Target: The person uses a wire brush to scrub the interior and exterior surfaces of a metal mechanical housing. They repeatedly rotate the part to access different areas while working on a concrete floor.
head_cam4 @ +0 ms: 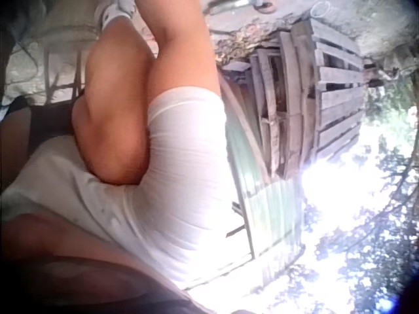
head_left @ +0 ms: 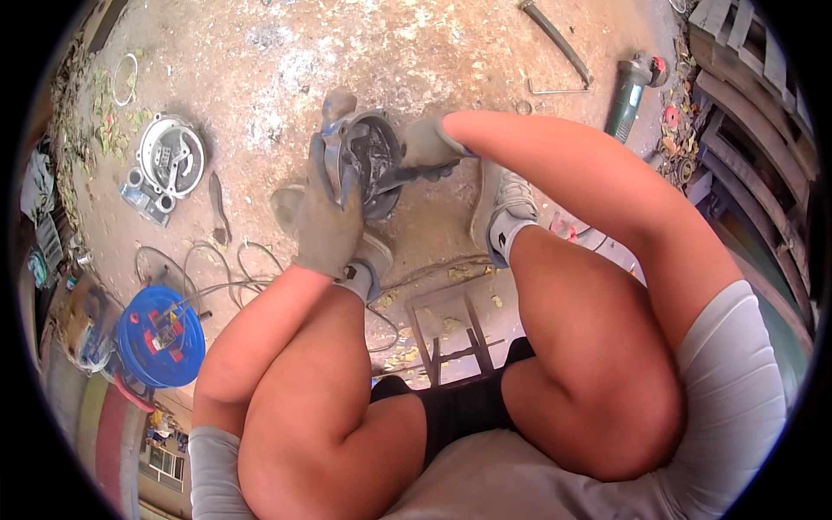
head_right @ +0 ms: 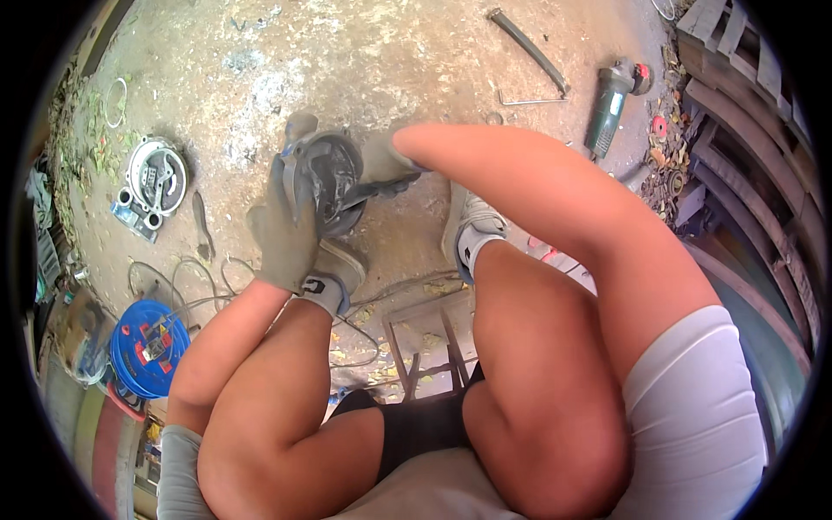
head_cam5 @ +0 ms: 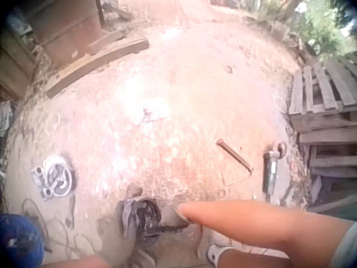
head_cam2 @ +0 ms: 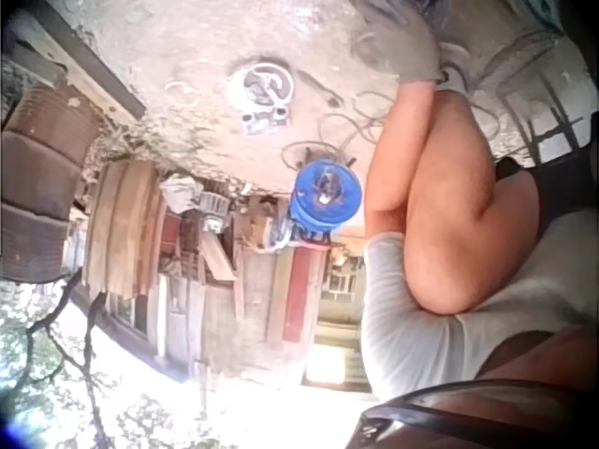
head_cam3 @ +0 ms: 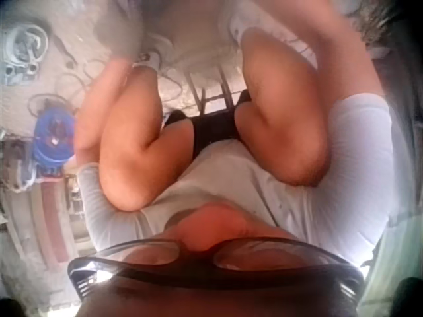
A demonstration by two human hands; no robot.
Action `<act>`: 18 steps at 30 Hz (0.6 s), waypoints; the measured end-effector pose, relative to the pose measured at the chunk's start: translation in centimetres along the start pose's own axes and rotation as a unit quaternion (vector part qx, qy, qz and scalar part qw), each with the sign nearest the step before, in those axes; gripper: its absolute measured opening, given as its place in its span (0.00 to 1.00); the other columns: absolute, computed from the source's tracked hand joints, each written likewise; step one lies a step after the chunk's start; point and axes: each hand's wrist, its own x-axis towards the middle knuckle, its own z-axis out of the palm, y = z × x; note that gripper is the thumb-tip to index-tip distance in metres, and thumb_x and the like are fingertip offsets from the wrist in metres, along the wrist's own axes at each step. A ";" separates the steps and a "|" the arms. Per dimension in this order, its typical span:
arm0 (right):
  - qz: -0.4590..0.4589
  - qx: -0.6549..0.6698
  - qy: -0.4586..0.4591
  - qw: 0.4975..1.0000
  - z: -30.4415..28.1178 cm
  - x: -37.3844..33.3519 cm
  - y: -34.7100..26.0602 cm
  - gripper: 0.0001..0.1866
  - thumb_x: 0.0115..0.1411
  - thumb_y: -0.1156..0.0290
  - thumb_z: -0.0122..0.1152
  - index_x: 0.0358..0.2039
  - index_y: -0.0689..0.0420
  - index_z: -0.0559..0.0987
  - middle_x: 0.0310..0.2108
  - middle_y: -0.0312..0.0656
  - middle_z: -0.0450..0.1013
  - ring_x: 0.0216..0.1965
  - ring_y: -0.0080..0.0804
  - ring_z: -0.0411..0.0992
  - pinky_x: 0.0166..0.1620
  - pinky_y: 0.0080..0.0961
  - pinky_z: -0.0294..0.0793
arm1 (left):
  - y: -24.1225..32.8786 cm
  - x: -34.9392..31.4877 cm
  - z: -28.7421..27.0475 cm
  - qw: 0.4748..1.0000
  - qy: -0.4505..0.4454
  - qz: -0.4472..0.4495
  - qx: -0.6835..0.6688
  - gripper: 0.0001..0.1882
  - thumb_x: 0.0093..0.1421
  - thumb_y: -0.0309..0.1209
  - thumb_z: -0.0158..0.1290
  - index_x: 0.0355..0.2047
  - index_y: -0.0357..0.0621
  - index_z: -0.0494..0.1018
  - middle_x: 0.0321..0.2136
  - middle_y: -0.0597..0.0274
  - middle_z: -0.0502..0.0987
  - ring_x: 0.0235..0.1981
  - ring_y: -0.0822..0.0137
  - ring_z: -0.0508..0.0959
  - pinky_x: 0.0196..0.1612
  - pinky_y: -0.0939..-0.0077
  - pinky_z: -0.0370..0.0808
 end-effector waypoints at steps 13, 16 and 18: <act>0.027 0.085 -0.033 0.995 1.4 1.1 -0.6 0.20 0.70 0.54 0.60 0.28 0.53 0.90 0.26 0.38 0.84 0.27 0.32 0.80 0.37 0.37 0.80 | -0.2 0.9 -0.8 1.000 -0.001 0.014 0.011 0.33 0.75 0.39 0.54 0.73 0.30 0.66 0.47 0.28 0.83 0.42 0.34 0.85 0.48 0.44 0.78; 0.018 0.045 -0.003 0.999 2.0 1.0 -0.6 0.20 0.70 0.57 0.58 0.28 0.55 0.90 0.26 0.41 0.84 0.28 0.35 0.82 0.38 0.38 0.81 | -0.7 1.1 -0.7 1.000 0.006 0.019 0.008 0.32 0.75 0.39 0.54 0.73 0.31 0.66 0.46 0.28 0.84 0.42 0.33 0.85 0.49 0.44 0.78; 0.015 -0.024 0.004 1.000 1.4 0.8 -0.5 0.20 0.69 0.59 0.57 0.29 0.57 0.90 0.27 0.43 0.85 0.30 0.38 0.84 0.40 0.40 0.82 | -0.4 1.0 -1.0 1.000 -0.016 -0.004 0.011 0.32 0.75 0.38 0.54 0.73 0.31 0.66 0.46 0.28 0.84 0.42 0.33 0.85 0.50 0.44 0.77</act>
